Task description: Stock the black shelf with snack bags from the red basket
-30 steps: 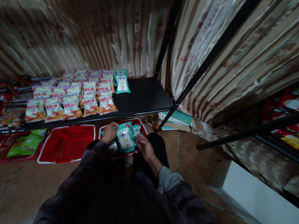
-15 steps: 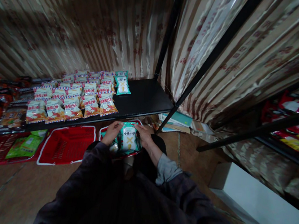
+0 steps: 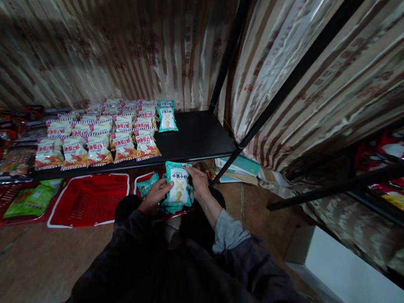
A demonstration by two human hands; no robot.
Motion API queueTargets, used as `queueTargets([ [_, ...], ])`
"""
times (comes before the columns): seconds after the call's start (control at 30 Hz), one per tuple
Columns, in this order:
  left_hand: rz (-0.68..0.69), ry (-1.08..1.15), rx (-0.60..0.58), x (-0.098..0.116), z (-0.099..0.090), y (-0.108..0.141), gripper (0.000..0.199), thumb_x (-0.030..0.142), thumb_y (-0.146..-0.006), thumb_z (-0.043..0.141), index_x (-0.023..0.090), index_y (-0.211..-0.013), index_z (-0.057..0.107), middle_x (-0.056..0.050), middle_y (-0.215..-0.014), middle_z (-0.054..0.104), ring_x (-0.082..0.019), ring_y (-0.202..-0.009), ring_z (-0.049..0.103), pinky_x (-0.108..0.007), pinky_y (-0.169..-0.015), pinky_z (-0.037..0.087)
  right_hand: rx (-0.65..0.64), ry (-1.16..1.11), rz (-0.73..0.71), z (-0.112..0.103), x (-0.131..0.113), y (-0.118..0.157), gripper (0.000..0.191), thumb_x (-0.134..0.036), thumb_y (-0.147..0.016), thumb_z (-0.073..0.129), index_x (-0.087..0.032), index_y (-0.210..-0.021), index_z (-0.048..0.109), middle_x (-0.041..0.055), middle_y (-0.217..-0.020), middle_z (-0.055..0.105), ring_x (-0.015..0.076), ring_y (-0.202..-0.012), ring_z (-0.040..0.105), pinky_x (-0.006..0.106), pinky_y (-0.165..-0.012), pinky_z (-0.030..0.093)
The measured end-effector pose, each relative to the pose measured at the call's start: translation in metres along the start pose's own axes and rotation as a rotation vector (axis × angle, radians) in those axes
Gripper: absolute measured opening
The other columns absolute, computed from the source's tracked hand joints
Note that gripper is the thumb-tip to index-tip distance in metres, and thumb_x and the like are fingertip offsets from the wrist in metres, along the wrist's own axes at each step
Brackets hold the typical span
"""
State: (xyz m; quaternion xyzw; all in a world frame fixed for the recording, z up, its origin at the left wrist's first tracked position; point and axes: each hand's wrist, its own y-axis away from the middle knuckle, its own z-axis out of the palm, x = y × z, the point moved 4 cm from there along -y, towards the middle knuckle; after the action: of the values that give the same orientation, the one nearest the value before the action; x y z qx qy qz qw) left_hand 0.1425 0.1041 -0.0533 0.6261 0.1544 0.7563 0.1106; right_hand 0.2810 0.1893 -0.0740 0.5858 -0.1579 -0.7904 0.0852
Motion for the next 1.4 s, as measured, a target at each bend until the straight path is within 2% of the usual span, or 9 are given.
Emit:
queueTargets([
  [0.13,0.053,0.033,-0.020,0.004,0.005,0.005,0.051,0.053,-0.067,0.068,0.020,-0.105,0.060,-0.008,-0.104,0.068,-0.022,-0.093,0.065,-0.030,-0.075,0.050,0.015,0.014,-0.034,0.003,-0.007,0.000,0.032,-0.042,-0.052,0.079,-0.015,-0.065,0.068,-0.0013,-0.052,0.062,0.0108,-0.049,0.054,0.020,-0.046,0.041],
  [0.33,0.055,0.184,-0.020,0.002,0.012,0.002,0.056,0.048,-0.060,0.076,0.016,-0.102,0.058,-0.012,-0.104,0.069,-0.026,-0.092,0.065,-0.035,-0.078,0.052,-0.047,0.110,-0.136,0.009,-0.020,0.004,0.035,-0.047,-0.056,0.075,-0.014,-0.067,0.070,-0.0005,-0.054,0.063,0.0116,-0.051,0.053,0.021,-0.047,0.038],
  [0.6,0.023,0.205,-0.010,-0.005,0.011,0.002,0.055,0.048,-0.063,0.074,0.016,-0.105,0.059,-0.011,-0.106,0.068,-0.026,-0.093,0.065,-0.036,-0.080,0.053,0.019,0.157,-0.086,0.012,-0.027,0.007,0.033,-0.045,-0.054,0.075,-0.014,-0.059,0.066,-0.0006,-0.050,0.060,0.0112,-0.048,0.051,0.021,-0.046,0.037],
  [0.7,0.001,0.267,0.008,-0.003,0.010,0.001,0.052,0.045,-0.060,0.077,0.015,-0.099,0.061,-0.011,-0.100,0.070,-0.026,-0.092,0.066,-0.037,-0.080,0.053,-0.053,0.176,-0.095,0.015,-0.031,0.010,0.035,-0.048,-0.054,0.075,-0.015,-0.061,0.066,-0.0006,-0.053,0.061,0.0115,-0.051,0.053,0.021,-0.047,0.038],
  [0.83,0.024,0.331,0.063,0.009,0.006,0.001,0.047,0.039,-0.058,0.079,0.014,-0.093,0.062,-0.010,-0.091,0.071,-0.026,-0.089,0.066,-0.037,-0.080,0.053,-0.179,0.128,-0.071,0.016,-0.032,0.019,0.040,-0.054,-0.057,0.073,-0.017,-0.071,0.068,0.0002,-0.066,0.067,0.0125,-0.060,0.058,0.021,-0.052,0.043],
  [1.03,0.115,0.350,0.169,0.039,0.003,0.003,0.041,0.037,-0.063,0.075,0.014,-0.095,0.062,-0.009,-0.091,0.071,-0.024,-0.090,0.066,-0.035,-0.079,0.052,-0.157,0.022,0.024,-0.004,-0.019,0.039,0.041,-0.059,-0.065,0.068,-0.019,-0.076,0.067,0.0023,-0.077,0.069,0.0126,-0.064,0.061,0.022,-0.056,0.049],
  [1.17,0.147,0.360,0.241,0.052,0.003,0.000,0.033,0.034,-0.067,0.072,0.013,-0.091,0.063,-0.010,-0.087,0.071,-0.026,-0.095,0.064,-0.034,-0.080,0.052,-0.278,-0.101,0.104,-0.005,-0.012,0.054,0.040,-0.055,-0.063,0.073,-0.019,-0.077,0.064,0.0008,-0.071,0.067,0.0123,-0.064,0.063,0.024,-0.061,0.052],
  [1.27,0.165,0.381,0.269,0.057,0.004,-0.003,0.024,0.029,-0.068,0.071,0.015,-0.086,0.064,-0.009,-0.085,0.071,-0.025,-0.096,0.064,-0.032,-0.080,0.052,-0.369,-0.125,0.070,0.001,-0.013,0.061,0.036,-0.047,-0.059,0.079,-0.018,-0.071,0.061,-0.0009,-0.070,0.066,0.0115,-0.070,0.065,0.023,-0.069,0.052],
  [1.4,0.138,0.430,0.271,0.054,0.007,-0.007,0.019,0.028,-0.072,0.066,0.015,-0.085,0.062,-0.008,-0.083,0.070,-0.023,-0.087,0.066,-0.033,-0.079,0.051,-0.343,-0.143,0.065,0.007,-0.007,0.062,0.036,-0.039,-0.053,0.084,-0.017,-0.068,0.059,-0.0030,-0.067,0.065,0.0106,-0.068,0.064,0.024,-0.070,0.052],
])
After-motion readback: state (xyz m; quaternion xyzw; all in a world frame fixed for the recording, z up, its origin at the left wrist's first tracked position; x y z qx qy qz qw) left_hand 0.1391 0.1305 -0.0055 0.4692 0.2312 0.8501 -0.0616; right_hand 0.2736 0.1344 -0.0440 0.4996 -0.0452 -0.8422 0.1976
